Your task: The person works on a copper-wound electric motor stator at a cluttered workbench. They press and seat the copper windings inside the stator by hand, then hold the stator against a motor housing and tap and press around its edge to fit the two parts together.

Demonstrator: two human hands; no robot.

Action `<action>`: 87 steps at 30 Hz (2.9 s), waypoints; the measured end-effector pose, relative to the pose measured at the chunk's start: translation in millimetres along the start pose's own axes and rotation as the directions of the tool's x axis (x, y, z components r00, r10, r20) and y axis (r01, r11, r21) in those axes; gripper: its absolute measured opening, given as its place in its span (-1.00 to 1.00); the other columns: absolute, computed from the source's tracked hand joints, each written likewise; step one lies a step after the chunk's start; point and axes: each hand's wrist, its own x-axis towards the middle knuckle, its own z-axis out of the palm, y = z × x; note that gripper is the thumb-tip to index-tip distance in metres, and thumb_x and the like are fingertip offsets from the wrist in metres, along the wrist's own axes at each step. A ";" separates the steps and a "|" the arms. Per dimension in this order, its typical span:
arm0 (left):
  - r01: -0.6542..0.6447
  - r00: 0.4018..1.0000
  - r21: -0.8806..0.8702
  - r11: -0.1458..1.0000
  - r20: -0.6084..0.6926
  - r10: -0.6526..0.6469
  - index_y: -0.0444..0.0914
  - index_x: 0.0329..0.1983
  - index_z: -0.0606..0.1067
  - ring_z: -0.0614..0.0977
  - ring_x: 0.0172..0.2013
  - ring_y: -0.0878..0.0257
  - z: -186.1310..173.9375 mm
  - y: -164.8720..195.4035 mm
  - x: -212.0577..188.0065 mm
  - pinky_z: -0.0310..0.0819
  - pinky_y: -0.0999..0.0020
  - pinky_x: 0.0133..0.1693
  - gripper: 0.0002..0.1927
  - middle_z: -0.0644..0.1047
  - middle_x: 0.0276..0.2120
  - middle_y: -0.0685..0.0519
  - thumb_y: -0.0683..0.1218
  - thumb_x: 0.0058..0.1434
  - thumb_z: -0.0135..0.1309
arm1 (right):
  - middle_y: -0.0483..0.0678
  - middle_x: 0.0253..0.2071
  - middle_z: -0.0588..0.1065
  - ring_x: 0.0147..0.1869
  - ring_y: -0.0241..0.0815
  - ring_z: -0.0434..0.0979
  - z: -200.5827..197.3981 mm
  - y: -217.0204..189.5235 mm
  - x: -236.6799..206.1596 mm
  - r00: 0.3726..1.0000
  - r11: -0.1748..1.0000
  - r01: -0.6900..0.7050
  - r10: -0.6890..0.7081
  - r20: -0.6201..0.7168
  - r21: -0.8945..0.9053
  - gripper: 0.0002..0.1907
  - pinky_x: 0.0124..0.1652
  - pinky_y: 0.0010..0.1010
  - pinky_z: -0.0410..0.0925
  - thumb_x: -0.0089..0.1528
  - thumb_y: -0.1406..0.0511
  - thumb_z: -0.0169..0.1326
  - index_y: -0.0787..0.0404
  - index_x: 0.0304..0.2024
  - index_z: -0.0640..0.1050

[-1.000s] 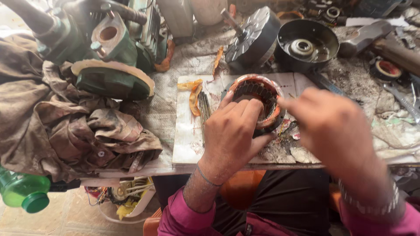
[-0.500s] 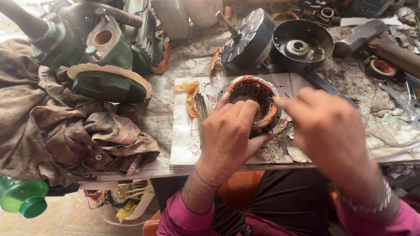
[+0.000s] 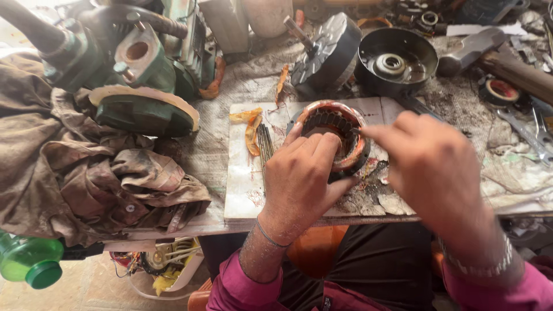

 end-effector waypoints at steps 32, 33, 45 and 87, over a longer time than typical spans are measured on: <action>-0.017 1.000 0.006 1.000 -0.019 0.017 -0.21 -0.20 0.42 0.61 -0.24 0.05 -0.4 1.4 0.0 0.47 0.10 0.01 -0.48 0.49 -0.36 0.03 0.07 -0.07 0.44 | 0.01 -0.37 0.47 -0.30 0.02 0.53 -1.1 -4.1 2.8 1.000 0.982 0.024 -0.022 -0.013 0.189 -0.64 -0.31 -0.18 0.38 0.10 0.52 0.12 0.18 -0.07 0.66; 0.008 1.000 0.008 1.000 0.001 -0.008 -0.21 -0.19 0.43 0.61 -0.24 0.04 -0.8 1.3 0.0 0.47 0.11 -0.07 -0.47 0.50 -0.36 0.02 0.08 -0.09 0.44 | 0.03 -0.39 0.45 -0.31 0.06 0.51 -1.2 -3.1 3.1 1.000 0.994 0.010 -0.008 -0.018 0.113 -0.61 -0.31 -0.15 0.37 0.09 0.54 0.11 0.20 -0.06 0.67; -0.064 0.997 0.014 0.998 -0.041 0.065 -0.21 -0.19 0.42 0.60 -0.25 0.05 -2.0 0.2 -0.1 0.45 0.07 0.14 -0.48 0.49 -0.35 0.03 0.08 -0.08 0.42 | 0.03 -0.40 0.47 -0.32 0.10 0.53 -3.2 -6.6 -1.9 0.999 0.986 0.021 -0.028 0.039 0.167 -0.61 -0.33 -0.12 0.37 0.00 0.53 0.11 0.17 -0.13 0.66; -0.003 0.997 -0.069 0.998 -0.078 -0.003 -0.25 0.04 0.36 0.54 0.05 -0.07 -0.9 3.4 -0.3 0.45 0.07 0.04 -0.27 0.50 -0.07 -0.07 0.01 -0.15 0.47 | 0.05 -0.38 0.48 -0.29 0.07 0.55 -7.6 -12.0 1.5 0.998 0.994 0.052 -0.055 0.025 0.099 -0.58 -0.26 -0.13 0.39 -0.01 0.54 0.14 0.25 -0.08 0.64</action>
